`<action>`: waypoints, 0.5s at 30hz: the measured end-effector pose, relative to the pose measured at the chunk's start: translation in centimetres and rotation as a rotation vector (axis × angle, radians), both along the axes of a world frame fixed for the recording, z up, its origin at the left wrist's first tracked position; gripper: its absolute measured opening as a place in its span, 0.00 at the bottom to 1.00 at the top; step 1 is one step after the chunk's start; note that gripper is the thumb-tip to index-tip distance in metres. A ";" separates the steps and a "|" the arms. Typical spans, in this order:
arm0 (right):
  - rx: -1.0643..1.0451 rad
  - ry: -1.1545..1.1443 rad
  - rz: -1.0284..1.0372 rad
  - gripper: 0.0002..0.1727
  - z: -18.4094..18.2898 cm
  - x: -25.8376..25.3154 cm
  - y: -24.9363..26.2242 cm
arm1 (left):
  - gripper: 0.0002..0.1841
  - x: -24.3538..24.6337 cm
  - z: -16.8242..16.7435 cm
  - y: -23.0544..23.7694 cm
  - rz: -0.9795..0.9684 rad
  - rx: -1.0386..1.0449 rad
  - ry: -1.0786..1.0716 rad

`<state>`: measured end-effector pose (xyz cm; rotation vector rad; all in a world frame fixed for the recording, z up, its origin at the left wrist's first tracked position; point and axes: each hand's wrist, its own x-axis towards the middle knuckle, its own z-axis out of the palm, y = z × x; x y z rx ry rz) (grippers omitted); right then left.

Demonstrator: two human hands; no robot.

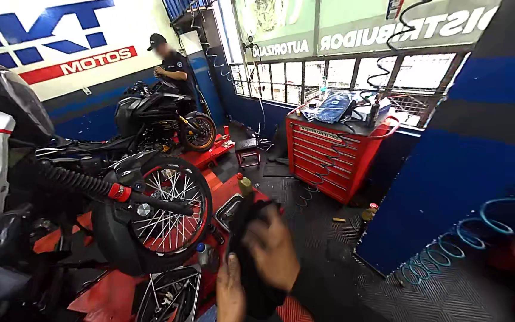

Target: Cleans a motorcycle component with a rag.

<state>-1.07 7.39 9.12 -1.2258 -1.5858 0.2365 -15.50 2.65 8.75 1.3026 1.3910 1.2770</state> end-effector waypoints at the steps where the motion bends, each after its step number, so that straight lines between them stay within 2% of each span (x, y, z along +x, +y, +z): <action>1: 0.083 -0.068 0.068 0.12 0.4 -1.3 -0.8 | 0.19 -0.7 -0.3 0.2 0.017 0.004 0.001; 2: 0.130 -0.129 0.099 0.11 0.3 -2.0 -1.0 | 0.18 -1.7 -0.7 -0.3 0.009 -0.003 0.034; 3: 0.122 -0.152 0.082 0.11 0.2 -2.2 -0.3 | 0.23 -2.9 -0.8 -0.8 -0.046 -0.019 0.077; 4: 0.056 -0.144 0.025 0.12 0.2 -2.3 0.8 | 0.26 -3.7 -1.0 -1.0 -0.085 -0.032 0.090; 6: -0.084 -0.131 -0.054 0.14 0.7 -4.1 1.0 | 0.26 -4.4 -1.5 -1.2 -0.051 -0.030 -0.022; 9: -0.119 -0.146 -0.020 0.14 -1.4 -9.3 -4.8 | 0.27 -6.6 -1.1 -1.0 0.114 -0.016 -0.190; 11: -0.023 -0.117 0.039 0.14 -4.5 -11.5 -7.3 | 0.28 -9.7 -1.2 -1.8 0.149 -0.019 -0.124; 12: 0.021 -0.143 0.051 0.14 -4.7 -12.4 -7.4 | 0.29 -11.0 -1.4 -2.4 0.134 -0.023 -0.074; 14: -0.016 -0.136 0.001 0.13 -1.9 -15.4 -5.5 | 0.31 -13.1 -1.3 -3.5 0.111 0.005 0.000; 15: -0.066 -0.123 -0.060 0.14 0.4 -17.2 -4.2 | 0.33 -14.0 -0.9 -3.6 0.103 0.035 -0.038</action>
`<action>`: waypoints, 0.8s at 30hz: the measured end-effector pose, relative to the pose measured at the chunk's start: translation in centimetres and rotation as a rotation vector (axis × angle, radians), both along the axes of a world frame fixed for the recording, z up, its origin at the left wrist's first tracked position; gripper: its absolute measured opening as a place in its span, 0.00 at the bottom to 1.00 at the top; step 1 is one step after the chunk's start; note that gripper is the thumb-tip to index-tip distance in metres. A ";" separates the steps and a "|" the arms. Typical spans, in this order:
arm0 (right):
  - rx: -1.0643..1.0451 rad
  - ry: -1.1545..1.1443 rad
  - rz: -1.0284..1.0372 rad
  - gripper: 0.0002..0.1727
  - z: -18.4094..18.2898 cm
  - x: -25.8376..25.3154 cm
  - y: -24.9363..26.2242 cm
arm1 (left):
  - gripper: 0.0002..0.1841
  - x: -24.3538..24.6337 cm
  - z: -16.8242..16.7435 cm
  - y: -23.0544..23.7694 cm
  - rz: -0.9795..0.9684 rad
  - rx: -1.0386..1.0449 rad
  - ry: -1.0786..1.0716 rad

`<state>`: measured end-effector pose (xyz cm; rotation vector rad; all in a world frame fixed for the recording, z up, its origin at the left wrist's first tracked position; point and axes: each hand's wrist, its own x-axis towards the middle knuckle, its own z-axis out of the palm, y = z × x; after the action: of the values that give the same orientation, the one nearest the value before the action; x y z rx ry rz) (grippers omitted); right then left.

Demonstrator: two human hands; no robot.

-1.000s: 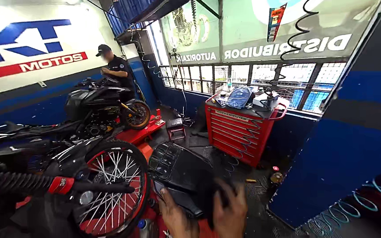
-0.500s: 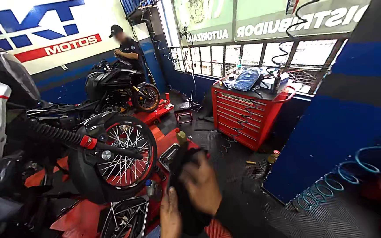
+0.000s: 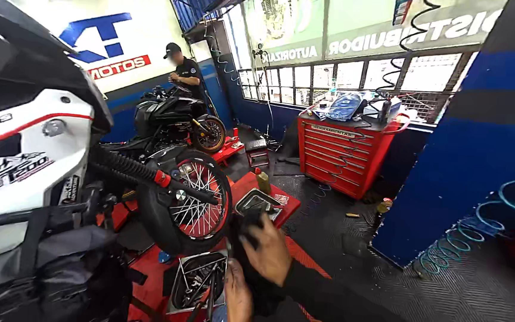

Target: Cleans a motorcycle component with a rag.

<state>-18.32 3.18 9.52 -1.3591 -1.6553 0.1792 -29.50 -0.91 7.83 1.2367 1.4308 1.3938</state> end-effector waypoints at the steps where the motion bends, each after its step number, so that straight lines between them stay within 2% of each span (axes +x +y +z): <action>1: -0.005 -0.007 -0.048 0.14 1.5 -1.9 0.6 | 0.35 -0.9 0.6 0.3 0.005 0.046 -0.080; 2: 0.028 -0.036 -0.064 0.13 2.0 -3.7 0.1 | 0.37 -1.9 1.4 0.8 0.013 0.089 -0.191; 4: 0.093 -0.091 -0.004 0.11 -0.1 -6.1 -3.5 | 0.36 -4.8 2.8 1.9 0.038 0.140 -0.360; 6: 0.173 -0.113 0.051 0.10 -3.6 -7.1 -6.2 | 0.33 -7.9 2.8 1.6 0.065 0.115 -0.313; 7: 0.201 -0.121 0.065 0.10 -3.8 -7.5 -6.2 | 0.32 -8.5 2.5 1.2 0.060 0.100 -0.268; 9: 0.152 -0.097 0.051 0.14 -0.1 -9.1 -4.4 | 0.30 -9.0 2.3 -0.1 0.001 0.076 -0.205; 11: 0.116 -0.064 -0.017 0.12 4.1 -10.7 -1.8 | 0.29 -9.4 3.5 -0.6 -0.061 0.103 -0.202; 13: 0.149 -0.060 -0.014 0.11 5.0 -12.0 -2.4 | 0.28 -10.2 5.0 0.0 -0.057 0.130 -0.298; 14: 0.173 -0.084 0.009 0.10 3.8 -12.3 -4.0 | 0.27 -10.8 5.4 0.4 -0.021 0.135 -0.364; 17: 0.210 -0.129 0.078 0.11 -4.5 -9.2 -8.2 | 0.26 -13.7 4.3 1.2 0.146 0.063 -0.528; 18: 0.166 -0.135 0.033 0.11 -7.1 -7.1 -8.8 | 0.26 -14.5 3.5 1.1 0.194 0.021 -0.599; 20: 0.056 -0.036 -0.152 0.13 -9.9 -2.8 -8.8 | 0.23 -15.8 2.2 0.6 0.253 -0.039 -0.737; 21: 0.072 0.056 -0.244 0.13 -9.7 -1.6 -8.8 | 0.22 -16.3 1.8 0.2 0.268 -0.047 -0.744; 24: 0.283 0.292 -0.333 0.15 -3.6 -1.7 -9.2 | 0.22 -15.5 0.5 0.6 0.265 -0.057 -0.798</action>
<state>-20.01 -6.00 5.96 -1.2991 -1.1470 -0.0502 -44.97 -0.30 8.29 0.3564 1.0605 1.7352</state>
